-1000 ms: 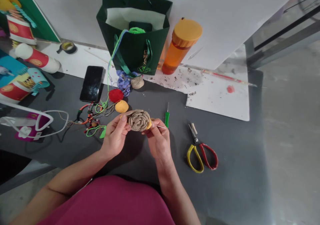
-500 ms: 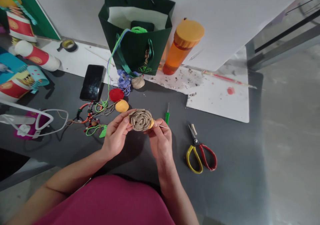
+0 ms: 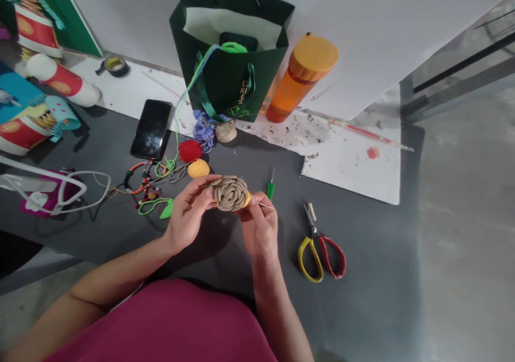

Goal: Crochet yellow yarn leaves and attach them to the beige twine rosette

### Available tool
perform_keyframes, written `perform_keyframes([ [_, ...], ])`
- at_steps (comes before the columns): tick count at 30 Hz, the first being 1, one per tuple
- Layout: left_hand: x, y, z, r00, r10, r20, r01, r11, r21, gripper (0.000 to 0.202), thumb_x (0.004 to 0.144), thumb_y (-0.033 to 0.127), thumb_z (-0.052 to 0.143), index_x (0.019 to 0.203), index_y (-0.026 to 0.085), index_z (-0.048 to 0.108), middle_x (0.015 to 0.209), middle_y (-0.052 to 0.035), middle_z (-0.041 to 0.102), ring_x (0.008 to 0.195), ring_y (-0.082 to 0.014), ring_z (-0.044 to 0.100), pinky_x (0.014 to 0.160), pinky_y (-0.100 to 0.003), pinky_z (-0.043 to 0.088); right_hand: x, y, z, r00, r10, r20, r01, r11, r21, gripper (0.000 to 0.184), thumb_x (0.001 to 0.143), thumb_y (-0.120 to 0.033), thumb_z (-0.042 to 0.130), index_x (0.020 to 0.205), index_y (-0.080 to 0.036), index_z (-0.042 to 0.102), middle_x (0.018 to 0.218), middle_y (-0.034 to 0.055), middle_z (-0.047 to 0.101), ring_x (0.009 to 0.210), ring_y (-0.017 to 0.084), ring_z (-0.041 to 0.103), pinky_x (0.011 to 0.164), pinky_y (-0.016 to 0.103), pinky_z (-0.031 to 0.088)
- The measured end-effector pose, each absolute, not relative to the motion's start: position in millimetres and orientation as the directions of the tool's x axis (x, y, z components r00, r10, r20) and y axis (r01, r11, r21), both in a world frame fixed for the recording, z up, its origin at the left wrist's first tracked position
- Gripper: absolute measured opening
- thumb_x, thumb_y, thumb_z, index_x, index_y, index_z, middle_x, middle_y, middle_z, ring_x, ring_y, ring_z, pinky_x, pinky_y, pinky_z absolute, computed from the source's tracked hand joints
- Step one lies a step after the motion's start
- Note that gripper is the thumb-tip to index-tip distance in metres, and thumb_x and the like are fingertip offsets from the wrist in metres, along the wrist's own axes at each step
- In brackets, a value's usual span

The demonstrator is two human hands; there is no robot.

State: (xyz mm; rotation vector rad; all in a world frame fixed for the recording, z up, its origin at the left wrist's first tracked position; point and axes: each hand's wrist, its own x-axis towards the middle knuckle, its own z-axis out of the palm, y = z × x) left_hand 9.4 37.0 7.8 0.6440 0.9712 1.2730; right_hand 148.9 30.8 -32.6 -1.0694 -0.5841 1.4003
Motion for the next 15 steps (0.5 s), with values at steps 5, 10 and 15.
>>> perform_keyframes([
  [5, 8.7, 38.3, 11.5, 0.036, 0.971, -0.237, -0.509, 0.222, 0.832, 0.037, 0.079, 0.047, 0.083, 0.103, 0.019, 0.074, 0.102, -0.0103, 0.079, 0.090, -0.0215, 0.075, 0.081, -0.031, 0.060, 148.4, 30.6, -30.9, 0.148, 0.953, -0.265, -0.514, -0.155, -0.844, 0.028, 0.074, -0.045, 0.084, 0.072, -0.025, 0.064, 0.072, -0.0043, 0.068, 0.066, 0.012, 0.061, 0.066, 0.027, 0.053],
  [10, 8.3, 38.5, 9.3, -0.018, 0.973, -0.230, -0.456, 0.196, 0.868, 0.036, 0.081, 0.048, 0.081, 0.104, 0.021, 0.074, 0.106, -0.0092, 0.078, 0.088, -0.0182, 0.073, 0.077, -0.027, 0.059, 147.9, 30.2, -26.5, 0.181, 0.952, -0.245, -0.491, -0.128, -0.862, 0.031, 0.072, -0.042, 0.087, 0.069, -0.024, 0.063, 0.075, -0.0032, 0.071, 0.065, 0.012, 0.061, 0.062, 0.026, 0.049],
  [15, 9.2, 37.7, 3.9, -0.019, 0.982, -0.186, -0.457, 0.157, 0.876, 0.037, 0.083, 0.050, 0.078, 0.102, 0.019, 0.072, 0.098, -0.0084, 0.079, 0.084, -0.0173, 0.074, 0.076, -0.026, 0.060, 146.6, 30.4, -26.8, 0.204, 0.955, -0.213, -0.498, -0.086, -0.863, 0.030, 0.073, -0.041, 0.088, 0.071, -0.024, 0.063, 0.077, -0.0039, 0.072, 0.068, 0.013, 0.062, 0.069, 0.028, 0.051],
])
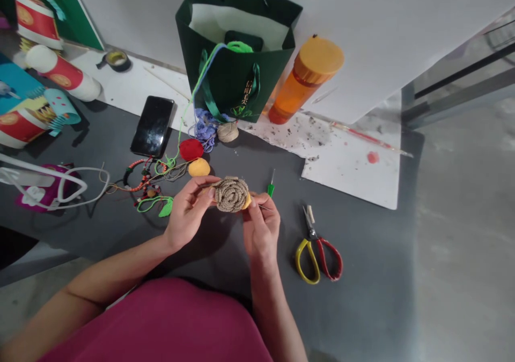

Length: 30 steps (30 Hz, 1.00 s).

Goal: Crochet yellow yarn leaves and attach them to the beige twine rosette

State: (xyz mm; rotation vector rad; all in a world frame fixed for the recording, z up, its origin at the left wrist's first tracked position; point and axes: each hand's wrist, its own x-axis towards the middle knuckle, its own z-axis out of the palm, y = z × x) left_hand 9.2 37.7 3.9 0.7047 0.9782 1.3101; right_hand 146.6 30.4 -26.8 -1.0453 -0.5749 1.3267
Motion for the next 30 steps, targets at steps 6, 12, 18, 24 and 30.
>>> perform_keyframes([
  [6, 10.5, 35.7, -1.7, -0.039, 0.983, -0.181, -0.421, 0.148, 0.895, 0.043, 0.085, 0.055, 0.075, 0.103, 0.016, 0.071, 0.095, -0.0080, 0.079, 0.081, -0.0165, 0.074, 0.075, -0.026, 0.061, 145.9, 30.8, -28.2, 0.210, 0.954, -0.216, -0.508, -0.082, -0.858, 0.028, 0.072, -0.040, 0.088, 0.072, -0.024, 0.065, 0.079, -0.0038, 0.073, 0.070, 0.013, 0.062, 0.070, 0.028, 0.049],
  [12, 10.9, 35.9, -2.2, -0.063, 0.977, -0.205, -0.418, 0.160, 0.894, 0.044, 0.084, 0.057, 0.075, 0.102, 0.016, 0.072, 0.096, -0.0084, 0.079, 0.082, -0.0176, 0.075, 0.076, -0.028, 0.063, 147.6, 31.6, -25.9, 0.231, 0.955, -0.187, -0.475, -0.057, -0.878, 0.028, 0.072, -0.040, 0.088, 0.071, -0.024, 0.065, 0.080, -0.0025, 0.073, 0.071, 0.014, 0.062, 0.069, 0.028, 0.049],
  [18, 10.5, 36.6, -3.5, -0.097, 0.970, -0.222, -0.433, 0.160, 0.887, 0.044, 0.082, 0.056, 0.077, 0.100, 0.016, 0.073, 0.093, -0.0073, 0.078, 0.078, -0.0160, 0.074, 0.073, -0.027, 0.062, 148.0, 32.3, -26.8, 0.210, 0.964, -0.164, -0.467, -0.048, -0.883, 0.028, 0.073, -0.040, 0.088, 0.071, -0.024, 0.065, 0.080, -0.0025, 0.073, 0.071, 0.013, 0.062, 0.068, 0.028, 0.048],
  [24, 10.7, 37.3, -3.8, -0.087, 0.964, -0.250, -0.470, 0.182, 0.864, 0.044, 0.082, 0.056, 0.077, 0.098, 0.016, 0.071, 0.092, -0.0071, 0.079, 0.074, -0.0162, 0.074, 0.071, -0.029, 0.064, 147.9, 32.9, -26.9, 0.196, 0.968, -0.157, -0.480, -0.045, -0.876, 0.027, 0.073, -0.039, 0.088, 0.072, -0.024, 0.066, 0.080, -0.0035, 0.073, 0.072, 0.012, 0.062, 0.070, 0.027, 0.048],
  [30, 11.6, 33.6, 1.4, -0.065, 0.970, -0.233, -0.453, 0.179, 0.873, 0.044, 0.086, 0.058, 0.072, 0.097, 0.015, 0.074, 0.092, -0.0085, 0.080, 0.079, -0.0182, 0.076, 0.074, -0.029, 0.063, 149.3, 33.7, -25.6, 0.201, 0.966, -0.165, -0.492, -0.046, -0.869, 0.027, 0.072, -0.039, 0.088, 0.071, -0.024, 0.065, 0.077, -0.0034, 0.073, 0.071, 0.013, 0.062, 0.070, 0.027, 0.048],
])
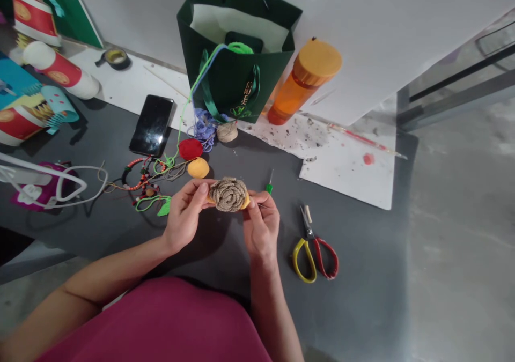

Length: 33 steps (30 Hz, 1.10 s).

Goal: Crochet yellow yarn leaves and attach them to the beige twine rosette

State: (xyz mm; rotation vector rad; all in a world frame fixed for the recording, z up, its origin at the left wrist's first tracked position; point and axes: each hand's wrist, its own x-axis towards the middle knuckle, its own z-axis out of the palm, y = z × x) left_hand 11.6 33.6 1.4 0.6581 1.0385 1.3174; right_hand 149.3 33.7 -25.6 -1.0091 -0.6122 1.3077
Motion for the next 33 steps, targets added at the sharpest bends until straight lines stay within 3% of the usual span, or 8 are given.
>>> perform_keyframes([
  [6, 15.4, 28.9, 6.2, -0.026, 0.985, -0.171, -0.443, 0.142, 0.885, 0.039, 0.086, 0.053, 0.074, 0.100, 0.016, 0.075, 0.099, -0.0097, 0.081, 0.087, -0.0214, 0.077, 0.078, -0.032, 0.064, 147.7, 34.2, -24.7, 0.171, 0.956, -0.237, -0.559, -0.104, -0.823, 0.029, 0.070, -0.042, 0.089, 0.072, -0.026, 0.065, 0.074, -0.0053, 0.071, 0.068, 0.012, 0.061, 0.068, 0.026, 0.051],
  [15, 15.2, 32.7, -1.1, 0.004, 0.979, -0.204, -0.499, 0.178, 0.848, 0.034, 0.081, 0.045, 0.081, 0.096, 0.015, 0.076, 0.095, -0.0093, 0.082, 0.080, -0.0212, 0.078, 0.075, -0.035, 0.066, 140.5, 32.5, -29.0, 0.174, 0.931, -0.322, -0.635, -0.144, -0.759, 0.033, 0.064, -0.043, 0.092, 0.075, -0.026, 0.067, 0.078, -0.0044, 0.072, 0.073, 0.013, 0.063, 0.070, 0.026, 0.052],
  [22, 13.8, 32.7, 3.6, 0.026, 0.979, -0.204, -0.498, 0.190, 0.846, 0.033, 0.077, 0.039, 0.086, 0.103, 0.019, 0.080, 0.102, -0.0085, 0.082, 0.095, -0.0220, 0.078, 0.092, -0.039, 0.063, 140.3, 32.2, -27.2, 0.220, 0.947, -0.236, -0.539, -0.083, -0.838, 0.031, 0.071, -0.044, 0.087, 0.075, -0.027, 0.062, 0.075, -0.0052, 0.067, 0.070, 0.013, 0.060, 0.070, 0.028, 0.051],
  [28, 13.6, 31.2, 4.0, 0.006, 0.981, -0.192, -0.471, 0.172, 0.865, 0.035, 0.081, 0.047, 0.080, 0.101, 0.018, 0.080, 0.103, -0.0101, 0.082, 0.093, -0.0235, 0.077, 0.091, -0.041, 0.063, 134.7, 29.0, -27.5, 0.279, 0.942, -0.188, -0.475, -0.035, -0.879, 0.029, 0.077, -0.045, 0.081, 0.076, -0.027, 0.057, 0.078, -0.0039, 0.065, 0.072, 0.015, 0.060, 0.071, 0.031, 0.051],
  [33, 13.9, 28.6, 3.1, 0.005, 0.970, -0.243, -0.449, 0.219, 0.866, 0.043, 0.074, 0.044, 0.087, 0.108, 0.018, 0.078, 0.112, -0.0114, 0.080, 0.102, -0.0246, 0.075, 0.092, -0.038, 0.061, 125.7, 23.2, -27.5, 0.437, 0.897, -0.065, -0.369, 0.113, -0.923, 0.026, 0.080, -0.040, 0.081, 0.076, -0.026, 0.059, 0.081, -0.0043, 0.067, 0.076, 0.013, 0.062, 0.074, 0.029, 0.050],
])
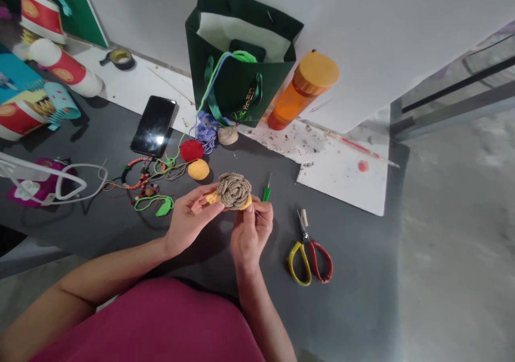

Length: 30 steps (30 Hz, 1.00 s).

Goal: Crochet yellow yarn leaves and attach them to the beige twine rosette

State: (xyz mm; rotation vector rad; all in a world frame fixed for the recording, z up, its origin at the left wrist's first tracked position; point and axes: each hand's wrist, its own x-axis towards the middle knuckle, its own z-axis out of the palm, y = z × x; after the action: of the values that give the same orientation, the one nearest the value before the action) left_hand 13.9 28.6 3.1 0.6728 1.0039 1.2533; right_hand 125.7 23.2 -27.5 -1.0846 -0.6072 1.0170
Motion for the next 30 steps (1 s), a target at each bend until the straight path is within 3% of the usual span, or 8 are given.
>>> perform_keyframes([
  [6, 11.8, 32.8, 2.5, -0.036, 0.972, -0.230, -0.443, 0.191, 0.876, 0.044, 0.073, 0.047, 0.086, 0.103, 0.016, 0.075, 0.104, -0.0110, 0.081, 0.095, -0.0222, 0.076, 0.090, -0.036, 0.061, 118.6, 16.7, -30.0, 0.505, 0.858, 0.093, -0.181, 0.210, -0.961, 0.014, 0.086, -0.034, 0.075, 0.080, -0.026, 0.065, 0.089, -0.0012, 0.071, 0.083, 0.015, 0.065, 0.079, 0.031, 0.050],
  [12, 11.1, 39.7, 0.1, -0.010, 0.948, -0.318, -0.530, 0.265, 0.806, 0.043, 0.073, 0.048, 0.087, 0.098, 0.016, 0.073, 0.093, -0.0080, 0.080, 0.086, -0.0215, 0.076, 0.084, -0.038, 0.062, 124.2, 14.8, -30.5, 0.428, 0.892, 0.148, -0.055, 0.190, -0.980, 0.008, 0.086, -0.030, 0.075, 0.082, -0.027, 0.070, 0.092, 0.0009, 0.075, 0.088, 0.018, 0.069, 0.081, 0.034, 0.053],
  [16, 5.2, 47.5, -1.7, -0.019, 0.951, -0.309, -0.543, 0.250, 0.802, 0.044, 0.070, 0.047, 0.089, 0.097, 0.017, 0.074, 0.094, -0.0076, 0.080, 0.086, -0.0212, 0.076, 0.083, -0.037, 0.062, 138.4, 16.8, -28.2, 0.218, 0.975, 0.050, -0.151, 0.084, -0.985, 0.009, 0.087, -0.035, 0.075, 0.089, -0.027, 0.075, 0.087, 0.0009, 0.076, 0.078, 0.018, 0.070, 0.072, 0.033, 0.055],
  [19, -2.2, 53.5, -3.0, -0.054, 0.962, -0.268, -0.474, 0.212, 0.855, 0.042, 0.068, 0.045, 0.090, 0.096, 0.017, 0.077, 0.092, -0.0071, 0.080, 0.084, -0.0193, 0.075, 0.080, -0.032, 0.061, 150.3, 18.7, -26.0, 0.107, 0.993, -0.047, -0.210, -0.024, -0.977, 0.028, 0.087, -0.047, 0.073, 0.105, -0.026, 0.076, 0.094, 0.0043, 0.078, 0.076, 0.020, 0.073, 0.070, 0.035, 0.058],
  [23, -9.2, 57.7, -3.7, 0.010, 0.975, -0.221, -0.359, 0.209, 0.909, 0.037, 0.069, 0.040, 0.088, 0.097, 0.016, 0.079, 0.095, -0.0081, 0.081, 0.088, -0.0199, 0.075, 0.083, -0.032, 0.060, 155.7, 21.4, -22.4, 0.066, 0.990, -0.122, -0.217, -0.105, -0.971, 0.041, 0.087, -0.050, 0.074, 0.120, -0.025, 0.072, 0.102, 0.0070, 0.080, 0.083, 0.021, 0.075, 0.072, 0.036, 0.060],
  [26, -10.4, 57.8, -2.5, 0.151, 0.959, -0.238, -0.291, 0.274, 0.917, 0.033, 0.071, 0.035, 0.086, 0.098, 0.016, 0.080, 0.097, -0.0093, 0.081, 0.090, -0.0211, 0.076, 0.087, -0.034, 0.061, 151.8, 23.2, -19.9, 0.043, 0.984, -0.174, -0.220, -0.160, -0.962, 0.047, 0.080, -0.050, 0.080, 0.119, -0.025, 0.071, 0.103, 0.0067, 0.080, 0.077, 0.020, 0.073, 0.063, 0.033, 0.060],
  [30, -11.0, 57.1, 1.4, 0.268, 0.925, -0.270, -0.278, 0.343, 0.897, 0.033, 0.077, 0.035, 0.083, 0.106, 0.018, 0.081, 0.100, -0.0096, 0.081, 0.094, -0.0226, 0.075, 0.087, -0.036, 0.061, 147.1, 25.8, -18.0, 0.079, 0.962, -0.262, -0.252, -0.235, -0.939, 0.038, 0.077, -0.046, 0.084, 0.105, -0.023, 0.073, 0.081, 0.0004, 0.076, 0.058, 0.013, 0.062, 0.050, 0.025, 0.053],
])
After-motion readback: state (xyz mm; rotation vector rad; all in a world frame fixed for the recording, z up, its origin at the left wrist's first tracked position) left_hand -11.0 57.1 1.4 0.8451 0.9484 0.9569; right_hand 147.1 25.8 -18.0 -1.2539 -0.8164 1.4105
